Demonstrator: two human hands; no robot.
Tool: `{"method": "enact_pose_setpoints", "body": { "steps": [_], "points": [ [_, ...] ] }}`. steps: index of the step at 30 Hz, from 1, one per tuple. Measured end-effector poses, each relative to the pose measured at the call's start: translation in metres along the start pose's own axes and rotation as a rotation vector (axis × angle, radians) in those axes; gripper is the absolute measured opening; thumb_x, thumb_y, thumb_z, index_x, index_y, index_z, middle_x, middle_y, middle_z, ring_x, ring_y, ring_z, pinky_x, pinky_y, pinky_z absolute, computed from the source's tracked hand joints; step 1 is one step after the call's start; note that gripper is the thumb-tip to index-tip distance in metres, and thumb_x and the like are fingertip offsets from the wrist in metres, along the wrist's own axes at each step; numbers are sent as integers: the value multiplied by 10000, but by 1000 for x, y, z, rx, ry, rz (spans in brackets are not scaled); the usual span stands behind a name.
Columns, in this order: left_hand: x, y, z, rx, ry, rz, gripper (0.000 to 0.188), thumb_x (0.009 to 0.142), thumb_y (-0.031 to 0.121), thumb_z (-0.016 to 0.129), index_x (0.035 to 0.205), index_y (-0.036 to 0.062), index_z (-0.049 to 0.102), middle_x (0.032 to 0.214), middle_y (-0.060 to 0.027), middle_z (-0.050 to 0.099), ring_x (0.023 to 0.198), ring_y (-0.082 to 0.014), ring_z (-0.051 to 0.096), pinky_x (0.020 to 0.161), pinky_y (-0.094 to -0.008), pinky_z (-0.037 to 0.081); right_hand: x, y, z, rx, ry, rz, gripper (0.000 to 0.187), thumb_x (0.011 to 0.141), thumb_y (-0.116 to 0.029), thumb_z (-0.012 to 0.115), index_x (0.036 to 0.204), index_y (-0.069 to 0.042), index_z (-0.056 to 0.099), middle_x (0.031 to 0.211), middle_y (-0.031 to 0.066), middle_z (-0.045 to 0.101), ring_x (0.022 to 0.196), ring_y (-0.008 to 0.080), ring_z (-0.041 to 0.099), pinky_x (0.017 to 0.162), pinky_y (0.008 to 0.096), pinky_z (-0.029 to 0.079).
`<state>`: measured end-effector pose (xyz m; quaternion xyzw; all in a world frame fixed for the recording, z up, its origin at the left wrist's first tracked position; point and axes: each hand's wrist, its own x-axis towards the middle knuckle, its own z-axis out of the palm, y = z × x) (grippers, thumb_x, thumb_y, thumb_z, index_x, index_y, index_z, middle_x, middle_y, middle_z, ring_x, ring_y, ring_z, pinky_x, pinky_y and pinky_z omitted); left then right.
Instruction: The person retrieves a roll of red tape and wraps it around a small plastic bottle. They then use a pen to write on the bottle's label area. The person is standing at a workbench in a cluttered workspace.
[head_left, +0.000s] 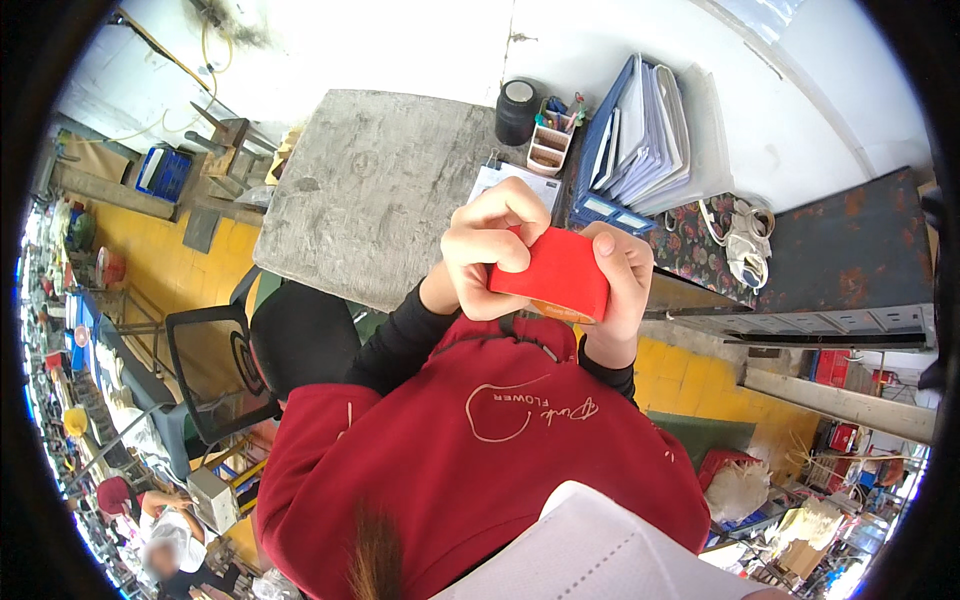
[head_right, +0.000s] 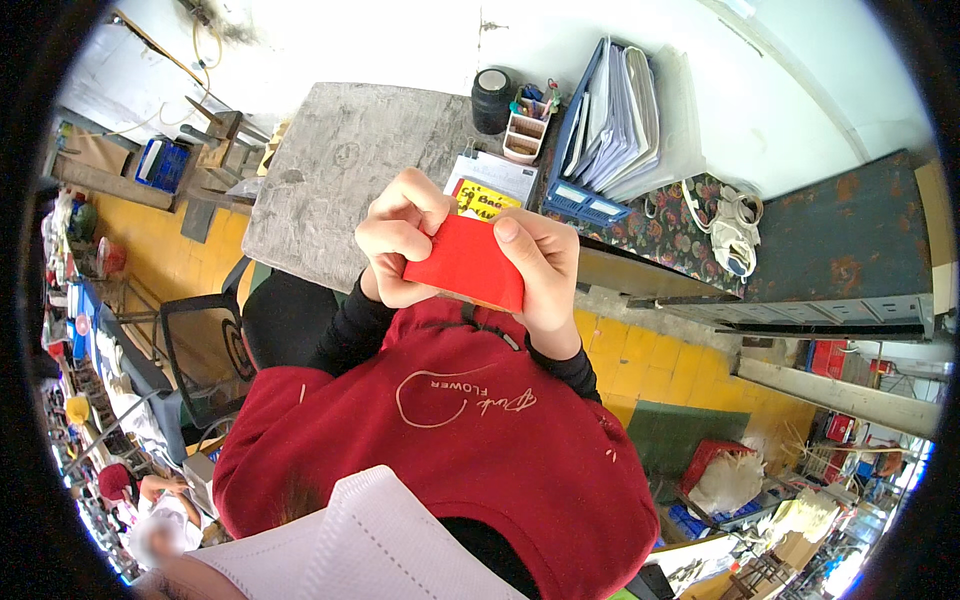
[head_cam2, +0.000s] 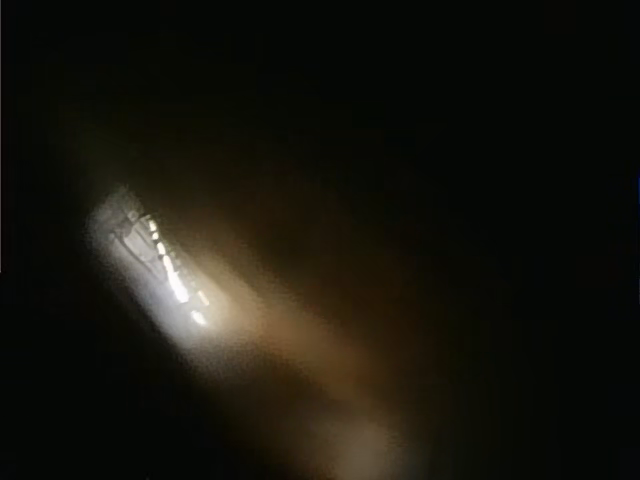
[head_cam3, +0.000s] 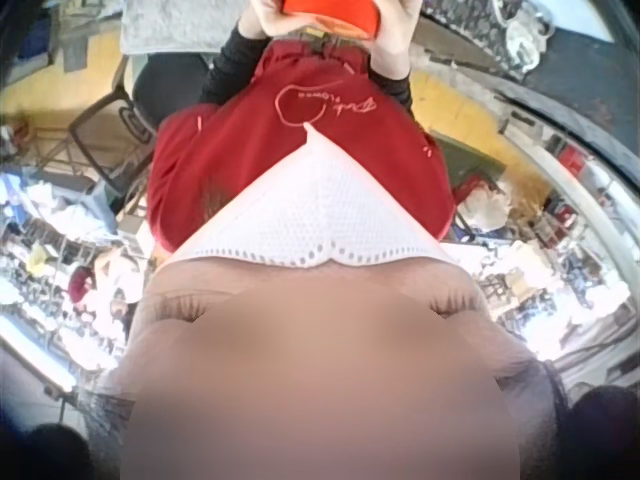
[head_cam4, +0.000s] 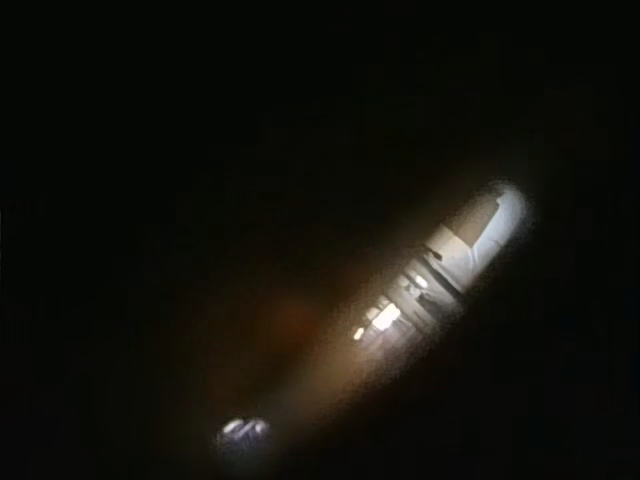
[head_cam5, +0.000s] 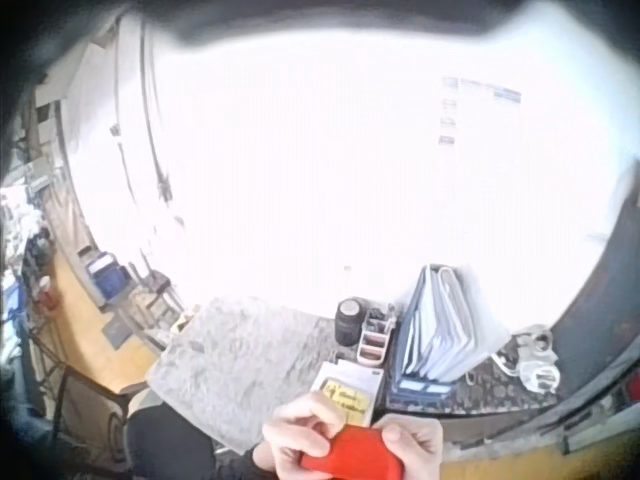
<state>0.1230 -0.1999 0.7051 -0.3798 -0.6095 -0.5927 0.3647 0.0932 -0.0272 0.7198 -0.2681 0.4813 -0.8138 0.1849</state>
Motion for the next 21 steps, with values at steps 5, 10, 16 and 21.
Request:
{"method": "enact_pose_setpoints", "body": {
  "steps": [5, 10, 16, 21],
  "points": [
    [-4, 4, 5, 23, 76, -2, 277, 623, 53, 779, 684, 88, 511, 838, -93, 453, 644, -160, 410, 555, -275, 377, -2, 0, 2, -85, 1, -49, 331, 974, -217, 565, 764, 33, 618, 693, 3, 569, 617, 55, 459, 546, 229, 337],
    [-8, 6, 9, -17, 107, 3, 292, 626, 38, 769, 675, 79, 484, 839, -85, 435, 573, -144, 364, 501, -259, 328, -6, 4, -1, -29, 0, -49, 356, 966, -251, 569, 776, 45, 625, 697, 27, 584, 623, 72, 483, 560, 234, 349],
    [-2, 17, 4, 2, 16, -46, 314, 633, 15, 762, 645, 86, 456, 831, -83, 431, 553, -132, 333, 482, -262, 292, 5, 12, -6, -426, 36, -587, 318, 867, -300, 628, 963, 3, 648, 998, 165, 598, 879, 227, 572, 787, 319, 435],
    [2, 25, 12, 7, -41, -174, 456, 594, -26, 734, 877, 122, 409, 924, -110, 484, 766, -235, 468, 669, -349, 419, 7, 10, -14, -478, -365, -743, 323, 795, -331, 661, 988, -74, 688, 1196, 227, 479, 994, 306, 550, 907, 406, 451]
  ]
}}
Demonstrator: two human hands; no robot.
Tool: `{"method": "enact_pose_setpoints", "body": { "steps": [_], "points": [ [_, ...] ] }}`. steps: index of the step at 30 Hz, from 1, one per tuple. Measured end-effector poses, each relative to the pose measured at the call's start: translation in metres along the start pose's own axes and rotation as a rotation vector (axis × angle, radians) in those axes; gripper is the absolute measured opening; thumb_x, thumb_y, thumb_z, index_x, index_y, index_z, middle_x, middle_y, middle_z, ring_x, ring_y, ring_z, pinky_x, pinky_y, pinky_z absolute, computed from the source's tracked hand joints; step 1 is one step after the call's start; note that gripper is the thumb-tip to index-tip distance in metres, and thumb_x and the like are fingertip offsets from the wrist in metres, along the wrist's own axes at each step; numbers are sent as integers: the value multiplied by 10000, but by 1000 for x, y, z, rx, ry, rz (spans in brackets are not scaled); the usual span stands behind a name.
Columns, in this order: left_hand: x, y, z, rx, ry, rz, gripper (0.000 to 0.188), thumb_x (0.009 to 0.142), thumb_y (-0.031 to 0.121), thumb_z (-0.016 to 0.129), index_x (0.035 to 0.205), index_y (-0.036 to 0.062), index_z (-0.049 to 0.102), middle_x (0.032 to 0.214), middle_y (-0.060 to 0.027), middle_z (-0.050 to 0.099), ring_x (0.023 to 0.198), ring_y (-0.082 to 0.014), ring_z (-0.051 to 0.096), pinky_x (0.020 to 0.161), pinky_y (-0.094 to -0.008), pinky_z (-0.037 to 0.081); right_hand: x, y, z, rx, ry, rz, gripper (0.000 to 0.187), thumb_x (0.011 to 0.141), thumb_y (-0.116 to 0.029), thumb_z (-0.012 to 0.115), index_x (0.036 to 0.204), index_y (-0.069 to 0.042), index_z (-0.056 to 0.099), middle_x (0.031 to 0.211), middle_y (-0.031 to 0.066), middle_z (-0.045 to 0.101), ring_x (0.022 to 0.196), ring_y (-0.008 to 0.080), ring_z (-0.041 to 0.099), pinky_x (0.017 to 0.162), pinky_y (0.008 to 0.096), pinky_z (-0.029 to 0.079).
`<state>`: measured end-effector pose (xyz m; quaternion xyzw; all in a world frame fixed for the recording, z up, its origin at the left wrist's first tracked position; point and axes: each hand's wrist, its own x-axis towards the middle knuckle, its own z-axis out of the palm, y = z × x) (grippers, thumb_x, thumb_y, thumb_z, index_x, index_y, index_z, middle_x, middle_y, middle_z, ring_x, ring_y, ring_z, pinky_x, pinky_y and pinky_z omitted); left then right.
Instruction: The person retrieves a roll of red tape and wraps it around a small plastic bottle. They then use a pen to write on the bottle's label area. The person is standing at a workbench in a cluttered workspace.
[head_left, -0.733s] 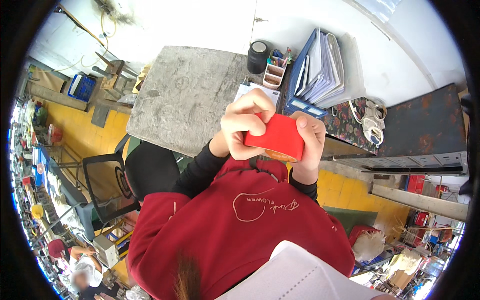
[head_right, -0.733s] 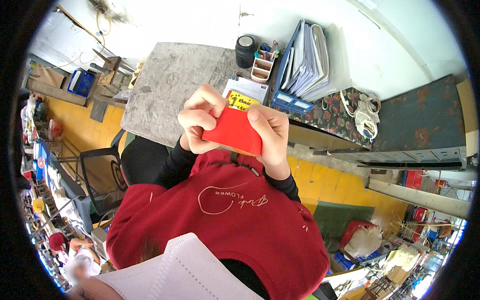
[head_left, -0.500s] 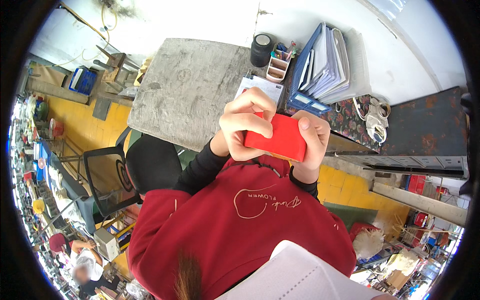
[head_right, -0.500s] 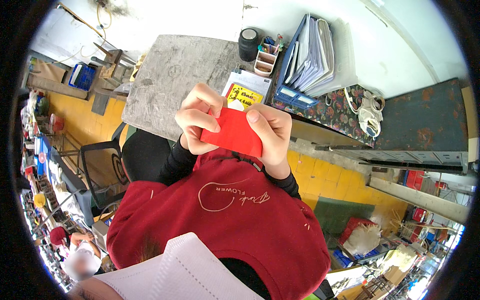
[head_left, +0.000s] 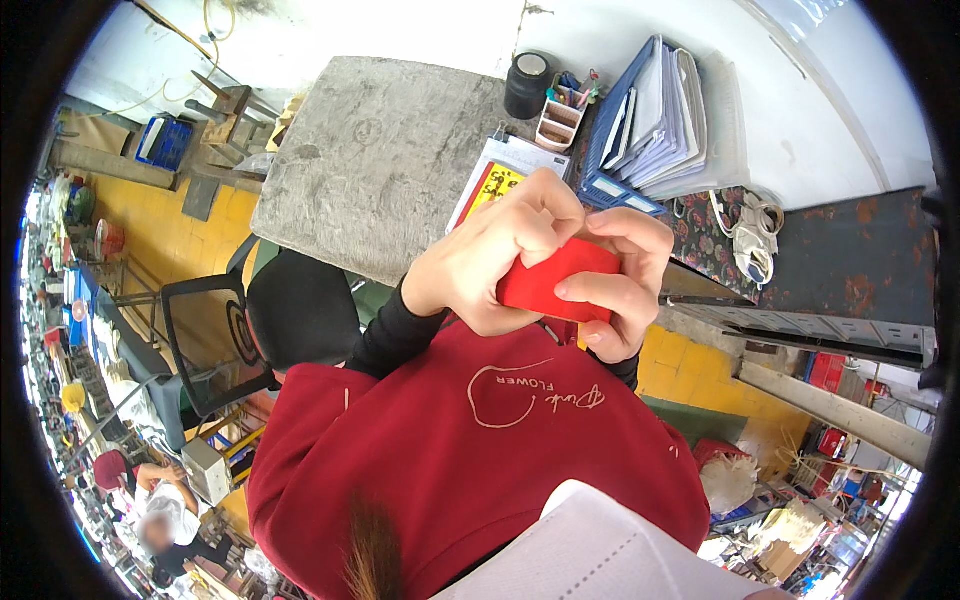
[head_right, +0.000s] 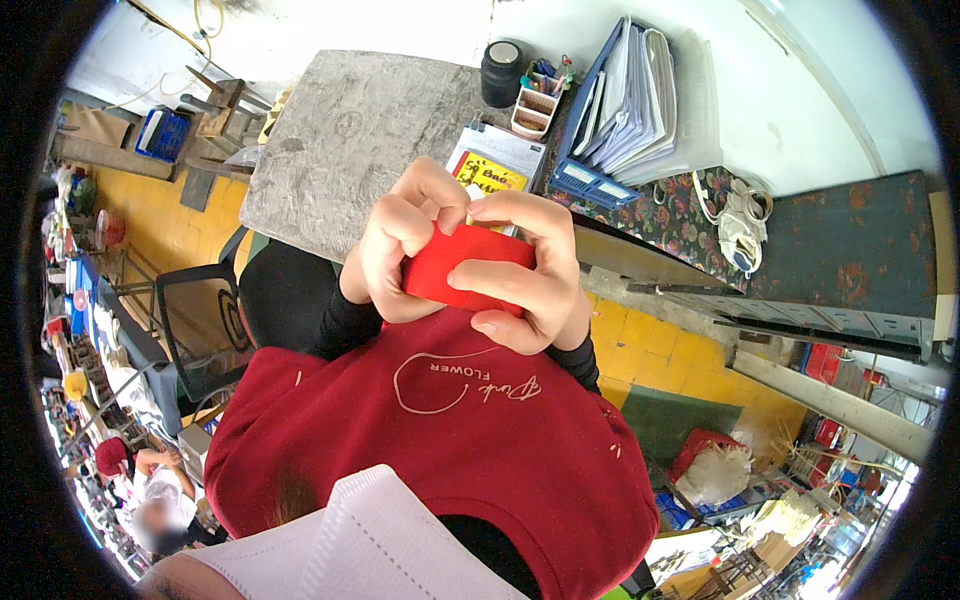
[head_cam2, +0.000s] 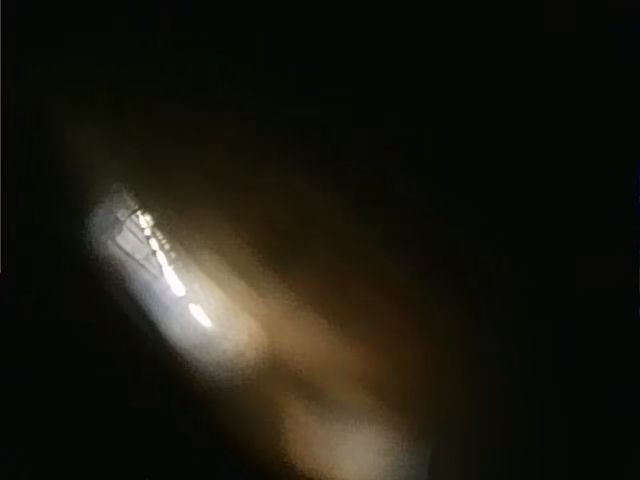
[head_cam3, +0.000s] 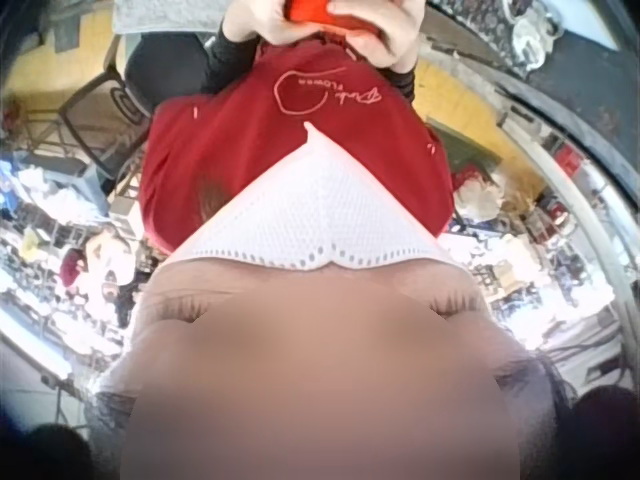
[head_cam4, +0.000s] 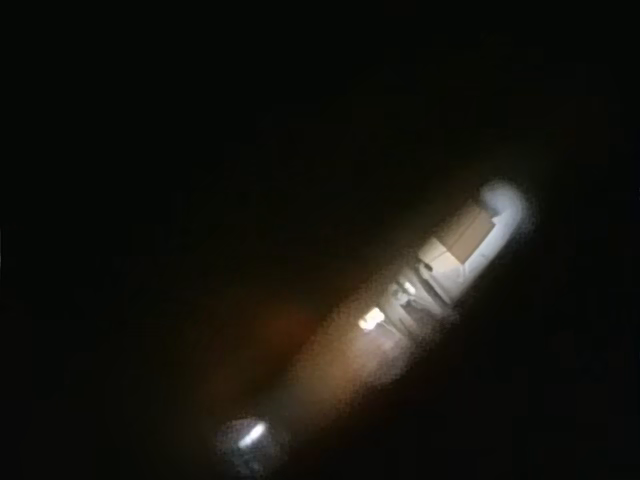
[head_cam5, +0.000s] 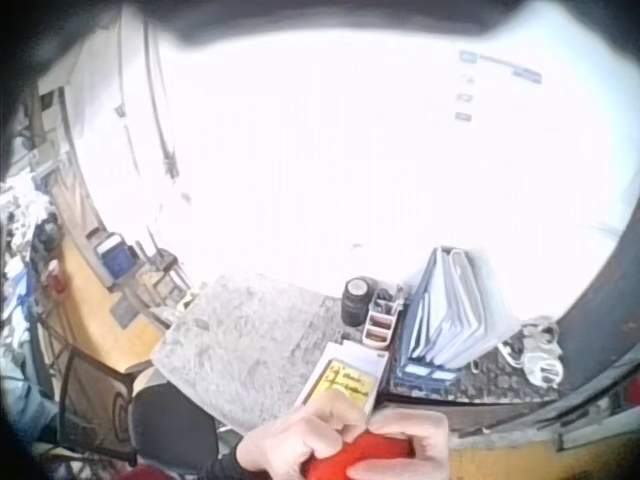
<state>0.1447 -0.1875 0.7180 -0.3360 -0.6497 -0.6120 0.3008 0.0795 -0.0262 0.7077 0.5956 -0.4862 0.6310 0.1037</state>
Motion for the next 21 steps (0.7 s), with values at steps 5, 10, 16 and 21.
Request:
{"method": "enact_pose_setpoints", "body": {
  "steps": [5, 10, 16, 21],
  "points": [
    [0, 3, 4, -73, -44, -7, 590, 668, -12, 759, 988, 195, 308, 962, -140, 420, 802, -164, 387, 742, -323, 368, -3, -8, -3, -47, -29, 40, 294, 771, -326, 678, 924, -75, 672, 1092, 175, 515, 889, 274, 566, 714, 344, 468],
    [0, 13, 3, 127, -165, -44, 645, 651, -30, 758, 997, 208, 269, 948, -148, 418, 785, -162, 379, 721, -339, 379, -2, -4, -2, -12, -61, 7, 330, 624, -231, 787, 874, -73, 643, 1015, 142, 516, 737, 251, 571, 612, 327, 445],
    [2, 13, -1, 20, -148, -56, 655, 645, -44, 744, 997, 213, 255, 948, -167, 427, 789, -169, 396, 708, -335, 386, -8, 2, 14, 146, 141, -68, 329, 592, -163, 812, 737, -86, 528, 898, 98, 424, 618, 169, 392, 524, 297, 324],
    [0, 11, -5, -32, -180, -52, 648, 647, -66, 734, 1003, 203, 265, 964, -185, 439, 795, -177, 421, 705, -332, 419, -8, 0, 17, 46, 125, -37, 317, 575, -131, 818, 812, -92, 612, 898, 90, 457, 603, 165, 431, 511, 285, 335]
  ]
}}
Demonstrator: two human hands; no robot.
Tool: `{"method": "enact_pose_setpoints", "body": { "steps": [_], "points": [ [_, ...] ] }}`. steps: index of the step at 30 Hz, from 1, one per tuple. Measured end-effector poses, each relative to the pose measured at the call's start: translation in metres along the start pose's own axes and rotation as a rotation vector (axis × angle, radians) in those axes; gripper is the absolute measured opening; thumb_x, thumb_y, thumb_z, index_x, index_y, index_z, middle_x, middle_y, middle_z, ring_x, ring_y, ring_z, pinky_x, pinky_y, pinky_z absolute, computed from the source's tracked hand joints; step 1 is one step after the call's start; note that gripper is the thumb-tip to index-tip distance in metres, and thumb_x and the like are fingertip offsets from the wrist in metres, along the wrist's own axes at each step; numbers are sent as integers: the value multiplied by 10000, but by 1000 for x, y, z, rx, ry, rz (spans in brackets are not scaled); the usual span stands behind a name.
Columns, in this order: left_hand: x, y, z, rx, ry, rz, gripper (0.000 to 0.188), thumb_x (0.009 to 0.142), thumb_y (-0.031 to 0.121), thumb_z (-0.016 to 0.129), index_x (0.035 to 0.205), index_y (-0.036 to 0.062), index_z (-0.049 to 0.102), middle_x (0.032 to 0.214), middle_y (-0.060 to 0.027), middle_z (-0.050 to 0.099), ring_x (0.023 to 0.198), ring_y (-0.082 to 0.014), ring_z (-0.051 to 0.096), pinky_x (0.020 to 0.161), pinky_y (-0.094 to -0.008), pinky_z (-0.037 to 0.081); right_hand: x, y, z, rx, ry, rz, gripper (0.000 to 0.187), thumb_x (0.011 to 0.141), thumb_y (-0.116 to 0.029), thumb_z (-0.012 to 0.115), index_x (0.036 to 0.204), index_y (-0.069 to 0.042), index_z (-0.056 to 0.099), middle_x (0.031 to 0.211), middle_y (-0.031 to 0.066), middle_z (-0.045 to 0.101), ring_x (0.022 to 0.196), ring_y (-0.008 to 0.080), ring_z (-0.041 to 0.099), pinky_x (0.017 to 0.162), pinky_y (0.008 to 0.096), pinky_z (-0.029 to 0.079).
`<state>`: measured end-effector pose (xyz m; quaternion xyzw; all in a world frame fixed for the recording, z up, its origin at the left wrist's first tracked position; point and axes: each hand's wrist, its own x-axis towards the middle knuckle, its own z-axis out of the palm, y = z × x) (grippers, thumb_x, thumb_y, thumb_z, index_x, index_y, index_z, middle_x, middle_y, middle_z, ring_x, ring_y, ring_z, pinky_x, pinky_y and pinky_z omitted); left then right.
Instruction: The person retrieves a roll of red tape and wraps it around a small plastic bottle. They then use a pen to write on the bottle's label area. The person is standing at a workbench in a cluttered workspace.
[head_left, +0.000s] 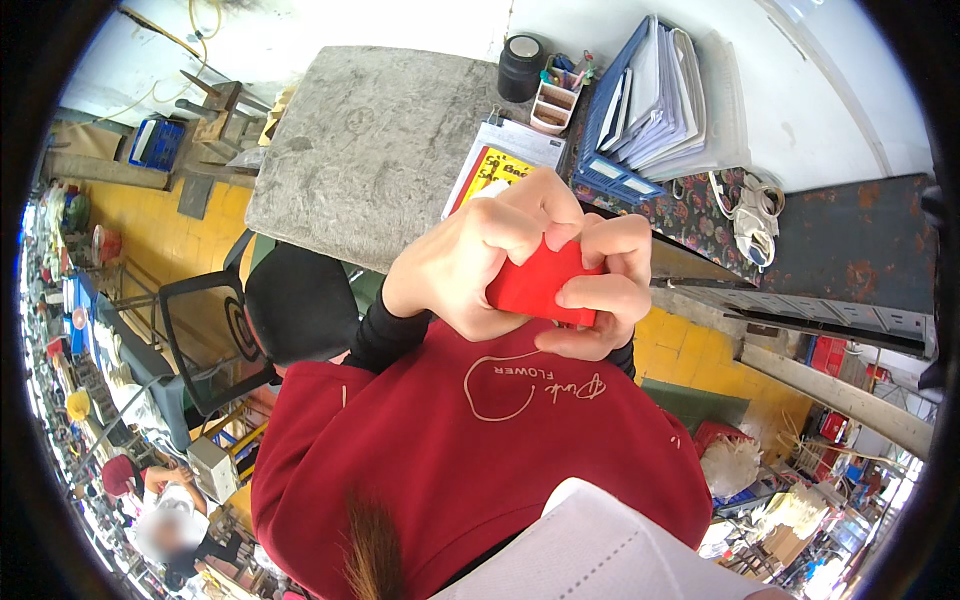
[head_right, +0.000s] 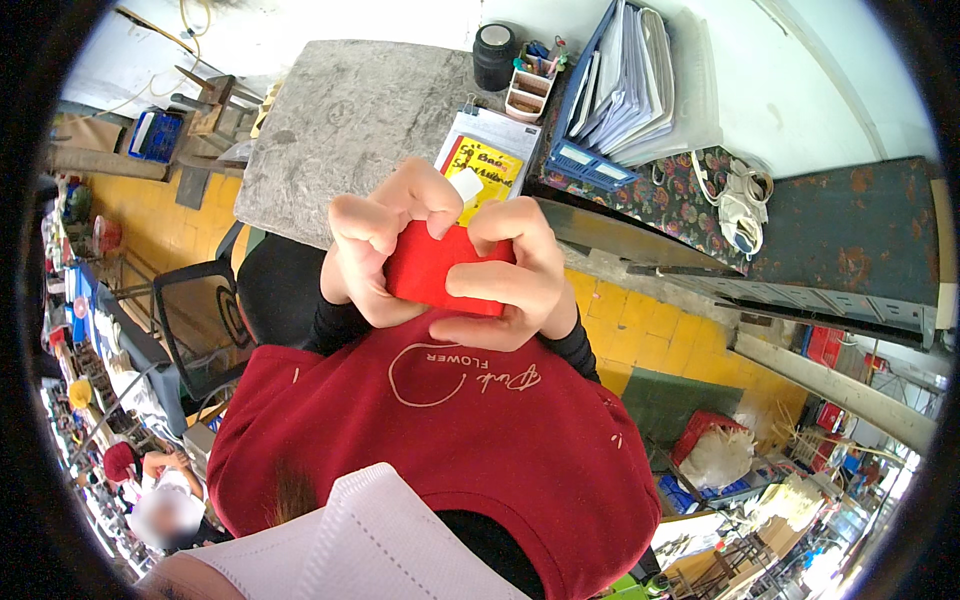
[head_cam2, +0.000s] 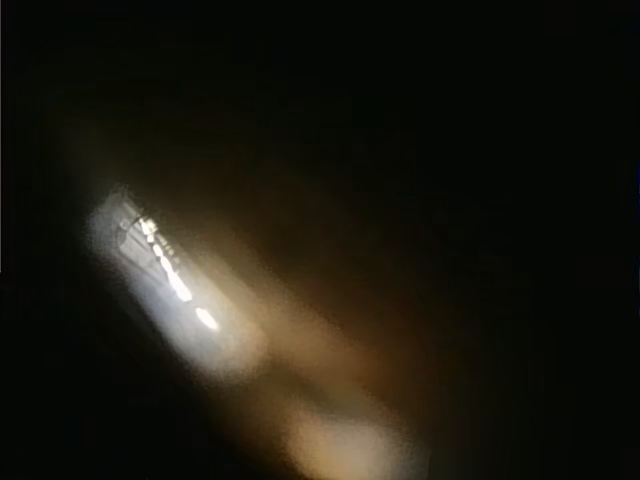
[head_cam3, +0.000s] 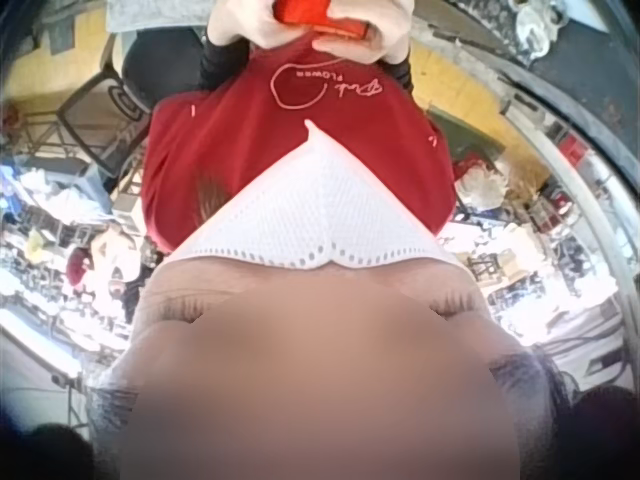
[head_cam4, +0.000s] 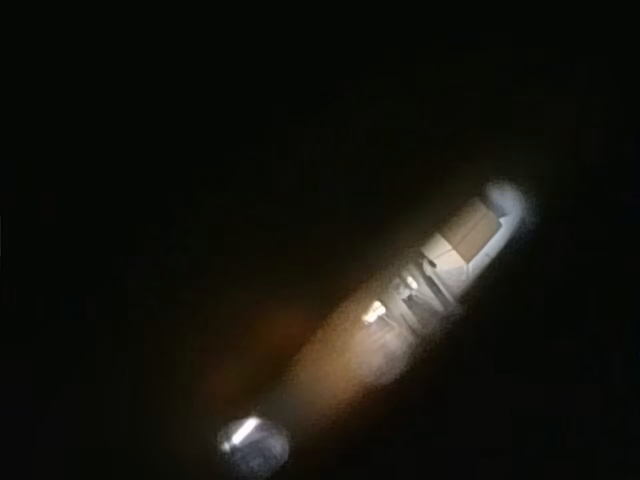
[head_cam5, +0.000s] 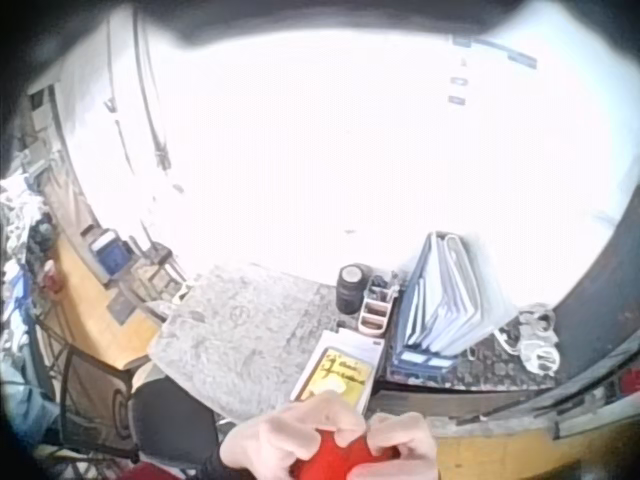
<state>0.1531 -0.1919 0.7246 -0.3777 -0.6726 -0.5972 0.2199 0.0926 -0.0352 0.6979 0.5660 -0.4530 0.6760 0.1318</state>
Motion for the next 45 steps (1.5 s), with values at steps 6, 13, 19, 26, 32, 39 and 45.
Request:
{"method": "enact_pose_setpoints", "body": {
  "steps": [6, 13, 19, 26, 32, 39, 45],
  "points": [
    [-7, 5, 3, 66, -55, -92, 629, 659, -78, 734, 1001, 190, 279, 958, -173, 461, 795, -183, 470, 686, -342, 451, 2, 5, 3, 69, -10, -70, 340, 552, -108, 818, 841, -93, 639, 839, 58, 501, 562, 172, 487, 488, 283, 364],
    [-8, 3, 5, 15, -41, -137, 639, 662, -91, 734, 1006, 193, 276, 970, -155, 450, 805, -185, 476, 700, -348, 454, 4, -6, -3, -41, -98, 76, 328, 548, -88, 816, 811, -104, 621, 827, 56, 500, 609, 200, 538, 504, 298, 405],
    [-11, 0, 6, 8, -45, -174, 631, 662, -97, 717, 1009, 193, 277, 970, -140, 433, 795, -193, 463, 707, -366, 452, -5, -4, -2, -40, -74, 41, 331, 549, -80, 822, 797, -118, 607, 860, 60, 487, 674, 215, 565, 537, 319, 435],
    [-9, 2, 7, 33, -81, -210, 634, 648, -92, 721, 1013, 186, 284, 951, -131, 433, 776, -193, 425, 675, -360, 418, -6, -6, -6, -27, -101, 86, 341, 552, -56, 830, 808, -118, 614, 882, 56, 470, 682, 214, 551, 551, 315, 422],
    [-3, 1, 7, -22, -55, -157, 644, 639, -85, 730, 1014, 184, 280, 947, -131, 428, 815, -195, 415, 730, -378, 413, -6, -11, -10, -49, -138, 137, 350, 552, -45, 845, 760, -128, 576, 912, 59, 441, 761, 212, 517, 629, 314, 410],
    [-7, -11, 6, -44, 28, -28, 638, 626, -69, 726, 1084, 143, 336, 992, -144, 527, 819, -301, 570, 657, -393, 467, -15, -9, -9, 140, -65, 232, 520, 557, -54, 876, 922, -144, 517, 961, 78, 446, 917, 226, 496, 762, 344, 398],
    [-11, -22, -20, -68, 108, 9, 612, 666, 24, 812, 1082, 138, 378, 1118, -162, 522, 997, -271, 536, 853, -402, 470, -26, -17, -20, 546, 144, 842, 755, 591, -54, 867, 1255, 0, 512, 1273, 112, 533, 1175, 208, 525, 997, 367, 406]
  ]
}}
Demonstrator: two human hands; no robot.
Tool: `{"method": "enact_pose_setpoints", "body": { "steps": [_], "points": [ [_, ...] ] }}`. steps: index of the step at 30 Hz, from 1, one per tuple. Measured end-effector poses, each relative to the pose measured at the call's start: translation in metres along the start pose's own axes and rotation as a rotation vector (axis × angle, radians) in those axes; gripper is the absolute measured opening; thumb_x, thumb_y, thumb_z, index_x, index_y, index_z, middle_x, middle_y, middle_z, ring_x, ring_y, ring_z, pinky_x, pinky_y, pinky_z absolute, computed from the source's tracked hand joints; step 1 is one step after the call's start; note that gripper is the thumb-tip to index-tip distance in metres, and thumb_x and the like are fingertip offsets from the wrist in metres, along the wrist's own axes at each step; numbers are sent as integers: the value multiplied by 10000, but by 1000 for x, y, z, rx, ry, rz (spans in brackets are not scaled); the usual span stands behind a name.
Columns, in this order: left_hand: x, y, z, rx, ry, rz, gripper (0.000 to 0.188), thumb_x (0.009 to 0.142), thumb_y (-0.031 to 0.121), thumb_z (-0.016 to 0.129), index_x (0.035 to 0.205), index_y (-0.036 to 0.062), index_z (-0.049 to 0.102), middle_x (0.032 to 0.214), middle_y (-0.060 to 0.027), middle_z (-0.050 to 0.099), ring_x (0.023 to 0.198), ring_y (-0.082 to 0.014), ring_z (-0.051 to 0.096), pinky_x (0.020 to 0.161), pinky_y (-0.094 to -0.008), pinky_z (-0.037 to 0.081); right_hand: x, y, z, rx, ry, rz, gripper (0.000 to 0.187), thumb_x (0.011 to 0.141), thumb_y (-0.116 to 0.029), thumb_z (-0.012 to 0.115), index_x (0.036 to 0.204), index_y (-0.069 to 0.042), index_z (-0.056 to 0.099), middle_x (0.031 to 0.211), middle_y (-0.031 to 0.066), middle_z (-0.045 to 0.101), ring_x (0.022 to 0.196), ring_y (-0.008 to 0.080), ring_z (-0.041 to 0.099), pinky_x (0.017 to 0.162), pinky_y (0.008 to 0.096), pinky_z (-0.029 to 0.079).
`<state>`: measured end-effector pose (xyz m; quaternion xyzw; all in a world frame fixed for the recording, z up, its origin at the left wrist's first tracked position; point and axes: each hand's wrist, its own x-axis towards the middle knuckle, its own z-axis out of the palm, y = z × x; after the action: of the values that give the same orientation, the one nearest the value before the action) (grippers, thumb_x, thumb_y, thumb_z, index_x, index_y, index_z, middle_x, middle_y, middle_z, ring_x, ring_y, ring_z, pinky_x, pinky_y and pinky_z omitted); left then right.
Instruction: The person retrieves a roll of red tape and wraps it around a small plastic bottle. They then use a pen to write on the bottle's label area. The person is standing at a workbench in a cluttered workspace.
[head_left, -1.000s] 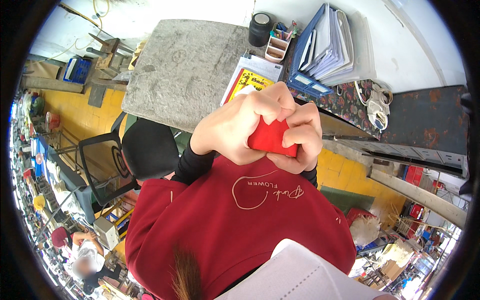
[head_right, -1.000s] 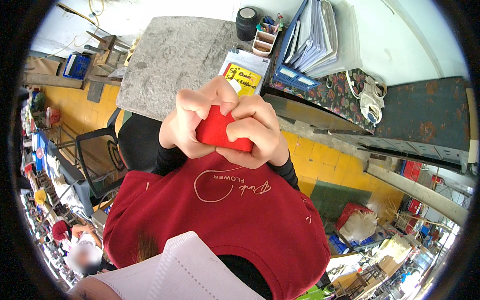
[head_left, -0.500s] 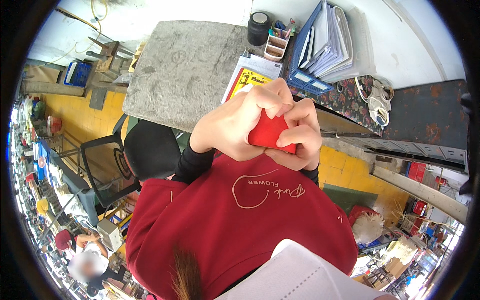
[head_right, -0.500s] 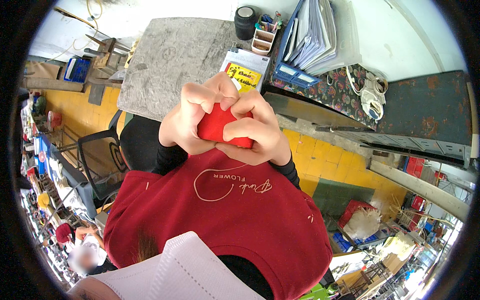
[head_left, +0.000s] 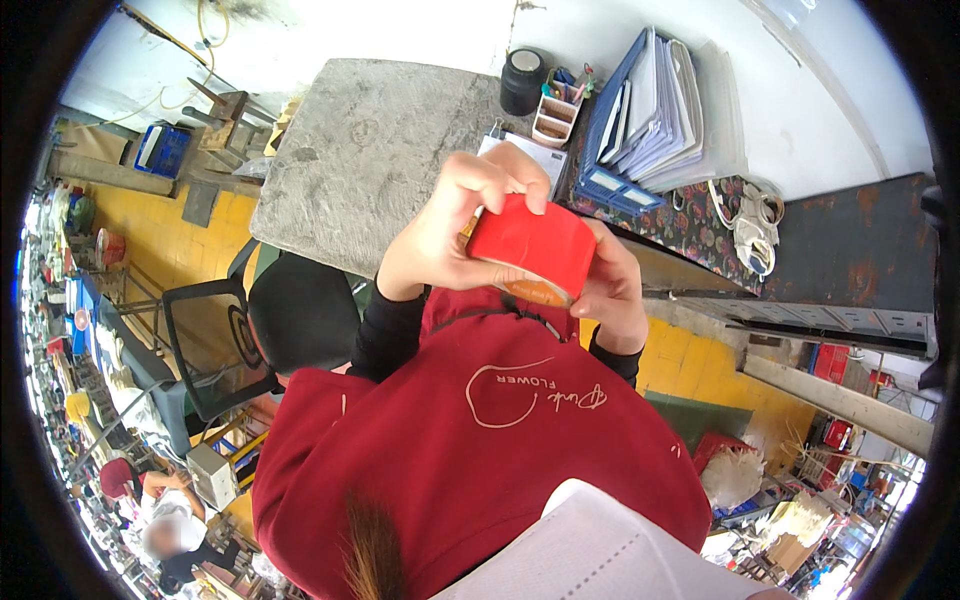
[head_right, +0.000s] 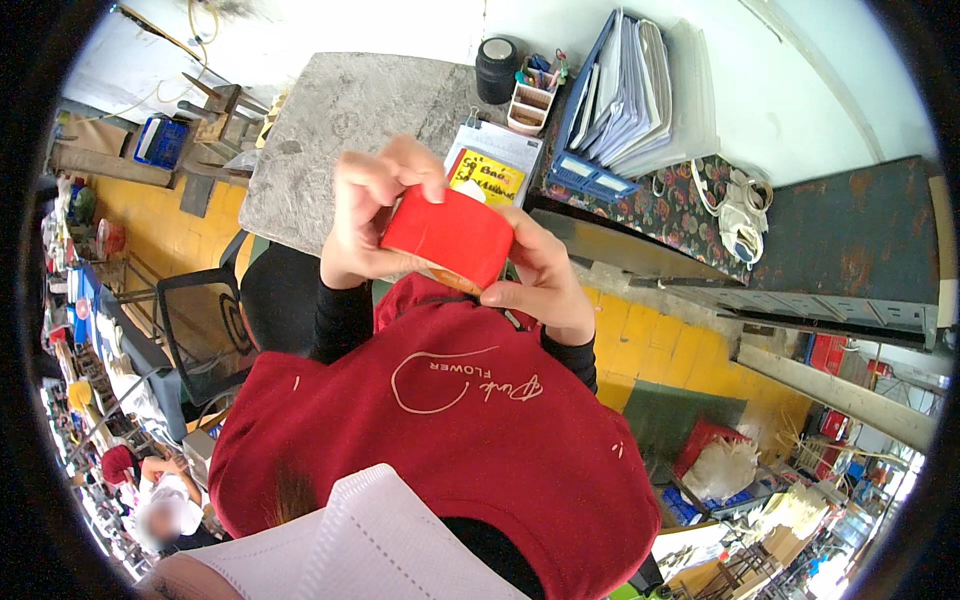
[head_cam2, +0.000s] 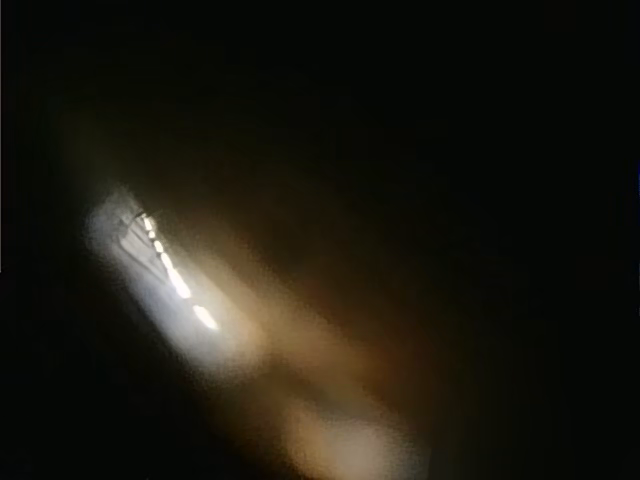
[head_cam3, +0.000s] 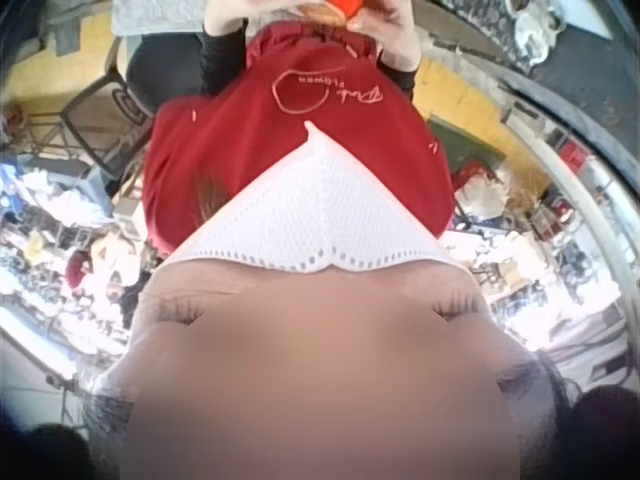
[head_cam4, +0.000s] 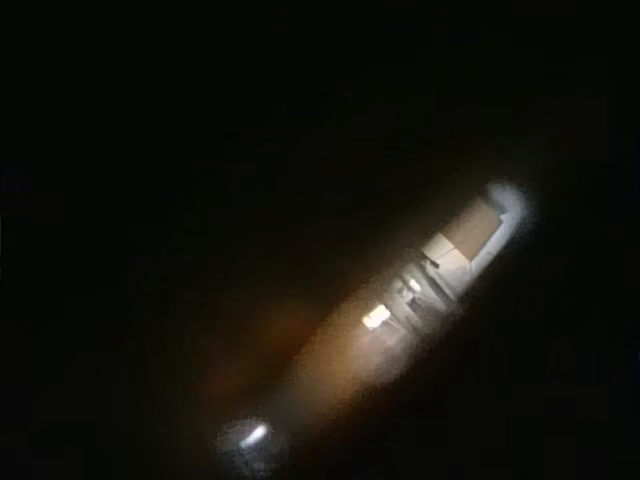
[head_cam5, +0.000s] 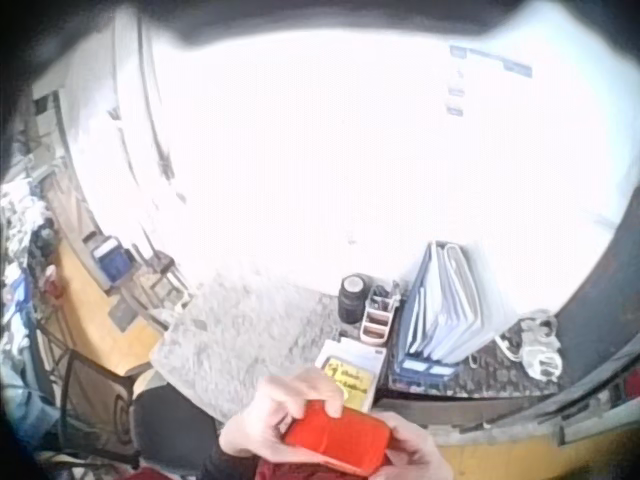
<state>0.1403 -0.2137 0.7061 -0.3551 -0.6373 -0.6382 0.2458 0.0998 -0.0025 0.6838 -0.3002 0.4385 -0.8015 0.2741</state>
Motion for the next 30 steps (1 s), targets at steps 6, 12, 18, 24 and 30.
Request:
{"method": "enact_pose_setpoints", "body": {
  "steps": [6, 12, 18, 24, 30],
  "points": [
    [-5, 1, 1, 429, 124, -263, 441, 733, 121, 798, 1137, 45, 639, 1219, -135, 588, 1135, -274, 579, 940, -378, 465, 7, 13, -10, -488, 64, -277, 452, 629, 19, 832, 1043, -33, 660, 1027, 71, 670, 958, 193, 600, 882, 327, 449],
    [-14, 1, 15, 339, 378, -384, 188, 788, -4, 729, 976, 7, 724, 1110, -123, 680, 1011, -221, 667, 785, -304, 562, 13, 14, -7, -1008, 86, -376, 374, 637, -85, 841, 954, -39, 649, 822, 68, 604, 798, 260, 548, 781, 363, 429],
    [-21, -1, 15, 427, 392, -640, 126, 807, -10, 706, 931, -19, 690, 1108, -112, 660, 979, -181, 659, 772, -279, 551, 19, 23, -8, -1202, 87, -401, 339, 653, -94, 814, 938, -34, 640, 809, 70, 618, 772, 259, 570, 780, 373, 423],
    [-30, -15, 13, 764, 212, -699, 87, 878, 19, 605, 961, -6, 599, 1104, -138, 542, 1007, -266, 557, 850, -354, 472, 19, 35, -14, -1258, 54, -378, 321, 685, -94, 793, 958, -32, 639, 813, 80, 642, 777, 262, 601, 778, 380, 431],
    [-46, -29, 30, 883, 210, -692, 100, 899, 31, 549, 996, 4, 554, 1136, -181, 461, 1100, -354, 448, 953, -410, 389, 15, 64, -24, -1163, 59, -159, 334, 728, -115, 778, 1011, -22, 627, 860, 121, 639, 817, 313, 583, 769, 395, 435]
  ]
}}
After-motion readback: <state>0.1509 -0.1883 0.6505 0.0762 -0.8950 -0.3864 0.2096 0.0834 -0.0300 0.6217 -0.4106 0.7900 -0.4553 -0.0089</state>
